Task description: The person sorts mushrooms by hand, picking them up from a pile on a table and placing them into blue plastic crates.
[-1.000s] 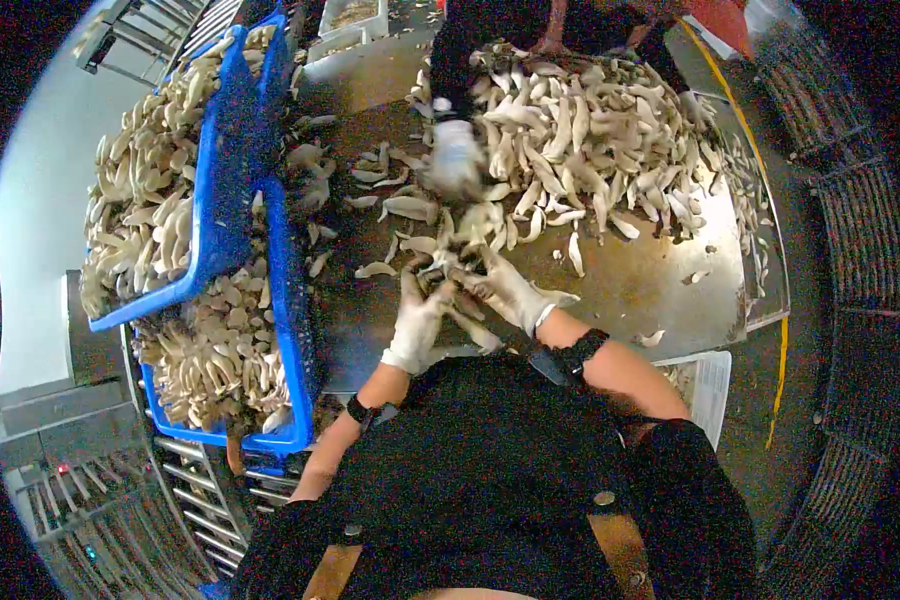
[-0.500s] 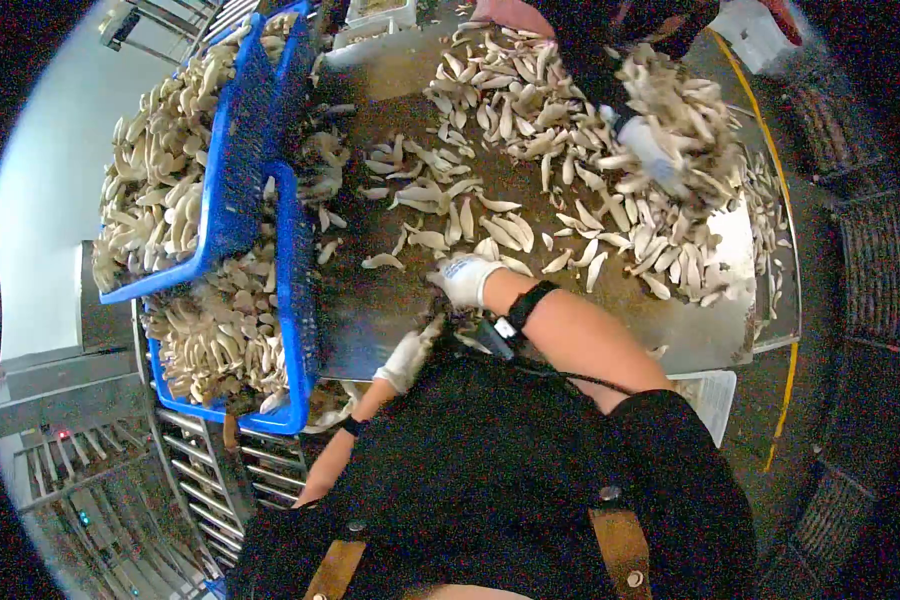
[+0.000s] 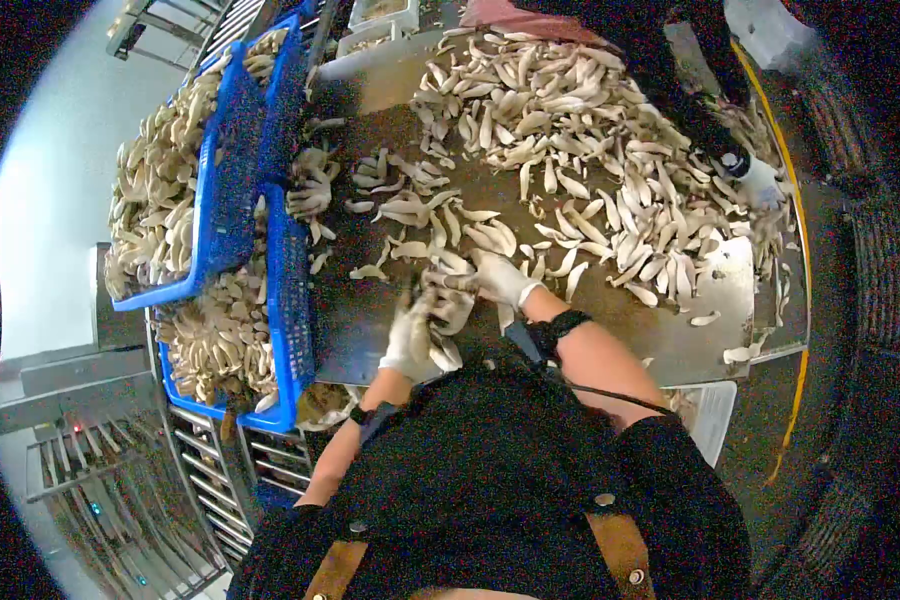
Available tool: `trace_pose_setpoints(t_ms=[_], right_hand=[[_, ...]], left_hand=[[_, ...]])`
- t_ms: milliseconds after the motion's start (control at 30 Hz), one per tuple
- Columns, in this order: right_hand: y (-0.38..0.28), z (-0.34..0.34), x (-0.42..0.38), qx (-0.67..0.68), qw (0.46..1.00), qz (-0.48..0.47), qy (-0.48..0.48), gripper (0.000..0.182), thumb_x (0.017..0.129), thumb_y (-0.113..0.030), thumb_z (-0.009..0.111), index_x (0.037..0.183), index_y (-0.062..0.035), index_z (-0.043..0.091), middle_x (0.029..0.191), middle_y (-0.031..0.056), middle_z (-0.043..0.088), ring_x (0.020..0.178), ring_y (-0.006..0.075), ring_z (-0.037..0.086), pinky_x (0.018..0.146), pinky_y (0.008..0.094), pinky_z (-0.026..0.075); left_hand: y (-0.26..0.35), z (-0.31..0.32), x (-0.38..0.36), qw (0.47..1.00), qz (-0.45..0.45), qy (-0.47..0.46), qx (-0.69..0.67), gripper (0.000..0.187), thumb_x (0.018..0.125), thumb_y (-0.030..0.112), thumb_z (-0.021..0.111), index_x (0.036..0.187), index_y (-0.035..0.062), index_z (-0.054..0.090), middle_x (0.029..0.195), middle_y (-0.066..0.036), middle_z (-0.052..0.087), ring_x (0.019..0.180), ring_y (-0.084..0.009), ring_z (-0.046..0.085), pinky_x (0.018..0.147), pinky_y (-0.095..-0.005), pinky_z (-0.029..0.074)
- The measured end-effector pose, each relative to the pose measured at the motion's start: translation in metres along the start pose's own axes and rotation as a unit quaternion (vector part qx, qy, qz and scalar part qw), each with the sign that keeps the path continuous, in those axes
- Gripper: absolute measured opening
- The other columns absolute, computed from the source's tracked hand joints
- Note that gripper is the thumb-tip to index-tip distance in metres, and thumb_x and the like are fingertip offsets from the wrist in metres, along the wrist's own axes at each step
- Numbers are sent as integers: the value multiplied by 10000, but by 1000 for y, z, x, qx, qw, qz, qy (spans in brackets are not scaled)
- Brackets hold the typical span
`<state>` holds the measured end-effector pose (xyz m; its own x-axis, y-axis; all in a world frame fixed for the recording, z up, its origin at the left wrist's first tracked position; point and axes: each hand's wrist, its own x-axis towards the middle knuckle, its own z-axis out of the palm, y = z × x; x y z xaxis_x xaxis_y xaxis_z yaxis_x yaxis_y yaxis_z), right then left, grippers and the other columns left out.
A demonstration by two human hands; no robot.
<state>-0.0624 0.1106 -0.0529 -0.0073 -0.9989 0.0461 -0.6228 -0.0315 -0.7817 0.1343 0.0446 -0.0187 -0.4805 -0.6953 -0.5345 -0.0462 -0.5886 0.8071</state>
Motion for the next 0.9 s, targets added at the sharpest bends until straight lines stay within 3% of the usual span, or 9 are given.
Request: trace_pose_setpoints(t_ms=[100, 233, 300, 367, 600, 667, 733, 767, 900], right_hand=[[-27, -30, -14, 500, 839, 207, 51, 754, 780, -151, 714, 1392, -31, 290, 1293, 136, 442, 1176, 203, 417, 973, 318, 369], [-47, -16, -27, 372, 897, 236, 42, 598, 793, -246, 691, 1256, 16, 416, 1237, 193, 482, 1107, 272, 484, 907, 346, 405], [-70, -21, -23, 258, 936, 236, 47, 535, 803, -308, 660, 1180, 25, 477, 1145, 239, 533, 1039, 338, 538, 861, 374, 430], [-8, -14, -12, -131, 986, -89, -51, 387, 736, -298, 692, 1084, -154, 604, 1075, 265, 544, 1006, 393, 529, 860, 389, 428], [-90, -78, -2, 580, 807, 110, -11, 519, 836, -277, 665, 1237, -3, 481, 1166, 65, 560, 1095, 149, 512, 927, 288, 412], [-100, -80, 1, 633, 772, 65, 3, 416, 840, -204, 671, 1176, -8, 522, 1117, 31, 584, 1016, 125, 559, 881, 283, 460], [-126, -75, 3, 610, 786, 87, 49, 390, 801, -161, 706, 1121, -10, 545, 1065, 21, 601, 842, 117, 599, 751, 271, 501], [-129, -71, 7, 531, 840, 93, 61, 374, 789, -124, 706, 1104, -13, 539, 1021, 22, 599, 808, 105, 576, 697, 263, 484], [-139, -76, -1, 621, 776, 69, 86, 319, 752, -39, 695, 1032, -18, 544, 943, 20, 580, 854, 101, 565, 727, 247, 464]], left_hand=[[51, 29, -38, 990, 129, 43, -26, 630, 899, 162, 562, 1428, 123, 220, 1271, -95, 476, 1057, -167, 525, 782, -280, 481], [21, 26, -37, 948, -71, -106, -292, 655, 896, 109, 555, 1428, 112, 174, 1227, -99, 500, 1039, -177, 546, 772, -306, 517], [-27, -5, 3, 981, -41, -86, -169, 644, 898, 87, 541, 1417, 111, 161, 1228, -143, 492, 1034, -221, 558, 839, -342, 512], [-7, 18, -8, 991, -29, -13, -127, 623, 895, 63, 536, 1409, 109, 186, 1234, -161, 485, 1027, -223, 562, 850, -342, 507], [73, 40, -56, 925, 342, 70, 150, 953, 739, 6, 673, 1457, 118, 56, 1322, -100, 391, 1117, -201, 466, 919, -283, 420], [106, 39, -71, 925, 214, -50, -311, 823, 829, 131, 609, 1453, 114, 73, 1393, -122, 327, 1287, -248, 331, 1043, -352, 336], [91, 22, -47, 959, 247, -45, -130, 780, 858, 189, 615, 1434, 104, 96, 1318, -104, 410, 1216, -219, 424, 962, -291, 427], [90, 14, -45, 907, 77, -209, -358, 703, 875, 159, 579, 1426, 126, 143, 1319, -76, 419, 1203, -217, 448, 964, -333, 430], [102, 40, -61, 963, 128, -169, -165, 636, 873, 175, 570, 1408, 119, 231, 1360, -54, 397, 1223, -212, 430, 998, -421, 385]])
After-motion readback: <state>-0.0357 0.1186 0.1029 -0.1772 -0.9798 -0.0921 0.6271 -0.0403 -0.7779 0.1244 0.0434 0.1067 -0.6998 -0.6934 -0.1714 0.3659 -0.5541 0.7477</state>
